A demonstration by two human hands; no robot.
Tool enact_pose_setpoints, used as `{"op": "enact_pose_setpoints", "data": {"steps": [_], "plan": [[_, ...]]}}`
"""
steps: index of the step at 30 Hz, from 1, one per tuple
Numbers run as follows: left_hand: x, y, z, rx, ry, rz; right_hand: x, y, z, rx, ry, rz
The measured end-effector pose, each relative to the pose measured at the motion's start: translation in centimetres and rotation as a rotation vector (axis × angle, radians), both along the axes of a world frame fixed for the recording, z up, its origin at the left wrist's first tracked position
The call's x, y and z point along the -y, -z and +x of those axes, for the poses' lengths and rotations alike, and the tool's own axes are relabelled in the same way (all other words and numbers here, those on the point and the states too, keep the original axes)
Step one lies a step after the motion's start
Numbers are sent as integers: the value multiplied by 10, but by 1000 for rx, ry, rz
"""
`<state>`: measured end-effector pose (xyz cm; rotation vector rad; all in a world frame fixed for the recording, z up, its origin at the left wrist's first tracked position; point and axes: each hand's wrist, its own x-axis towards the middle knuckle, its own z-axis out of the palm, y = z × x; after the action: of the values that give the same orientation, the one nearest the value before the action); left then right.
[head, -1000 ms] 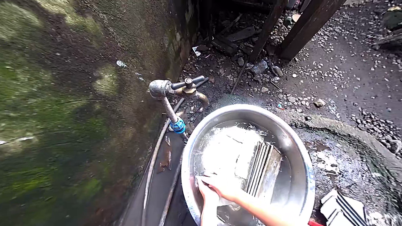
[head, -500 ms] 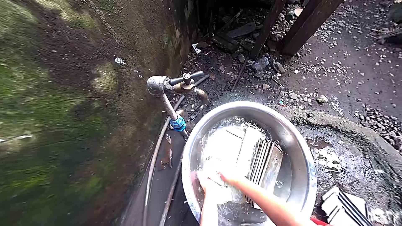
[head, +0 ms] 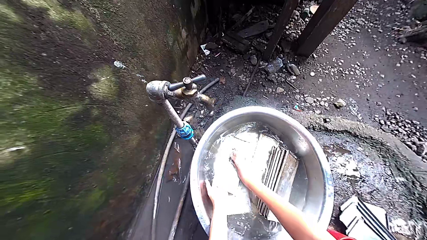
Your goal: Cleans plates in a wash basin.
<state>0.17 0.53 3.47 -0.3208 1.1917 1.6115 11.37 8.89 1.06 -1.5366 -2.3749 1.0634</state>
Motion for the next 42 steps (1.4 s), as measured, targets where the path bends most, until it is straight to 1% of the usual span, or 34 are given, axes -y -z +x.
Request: {"op": "enact_pose_setpoints", "data": {"steps": [1,2,4,5,7,8,10,13,15,17,18,20,22,23,24,25,26,27,29,31,32,34,36,38,40,42], "plan": [[1,8,-4,-16,14,20,6,2,-8,-74,27,63],[-2,5,-7,-12,5,20,18,3,-15,-146,-7,109],[-7,-10,-7,-12,-24,-31,46,2,-18,-267,-170,142],[-9,-9,-5,-43,-50,-89,61,-1,-16,-324,-243,148],[-1,-6,-5,-57,-2,-3,80,-2,-5,-397,-336,165],[1,-4,-4,-55,43,34,82,1,2,-403,-362,190],[0,-5,-1,-25,71,31,74,0,4,-382,-399,201],[-2,-4,6,32,68,-64,49,-5,-29,-311,-319,134],[1,3,0,67,91,-74,31,-8,-57,-200,-271,-6],[-1,5,-10,44,44,-91,34,-6,-70,-223,-208,-28],[-1,3,-10,28,16,-114,44,-4,-66,-280,-190,14],[-2,-3,-7,-41,-4,-144,62,-4,-44,-363,-248,50],[-4,-9,-4,-146,32,-223,57,1,-13,-324,-333,60],[-6,-22,-3,-187,74,-280,48,5,1,-275,-295,100],[-7,-40,-1,-220,148,-330,36,8,9,-224,-198,130],[-3,-43,-1,-260,218,-329,21,4,13,-106,-88,82],[5,-23,4,-377,203,-281,5,-4,11,25,3,-13],[11,-10,8,-439,182,-227,-8,-8,4,93,77,-44],[13,-9,6,-425,160,-214,-21,-1,-13,73,297,17],[11,-13,-1,-398,134,-233,-11,2,-29,10,435,-1],[11,-10,-2,-402,134,-227,4,-1,-33,-25,425,-15],[12,8,-1,-432,120,-206,43,-11,-32,-56,298,-60],[9,12,3,-421,107,-221,65,-13,-27,-40,233,-60],[12,14,6,-397,122,-228,55,-13,-28,-8,286,-80],[13,16,5,-366,117,-216,18,-14,-35,15,415,-92],[17,19,4,-348,128,-181,-16,-12,-38,124,455,-99]]}}
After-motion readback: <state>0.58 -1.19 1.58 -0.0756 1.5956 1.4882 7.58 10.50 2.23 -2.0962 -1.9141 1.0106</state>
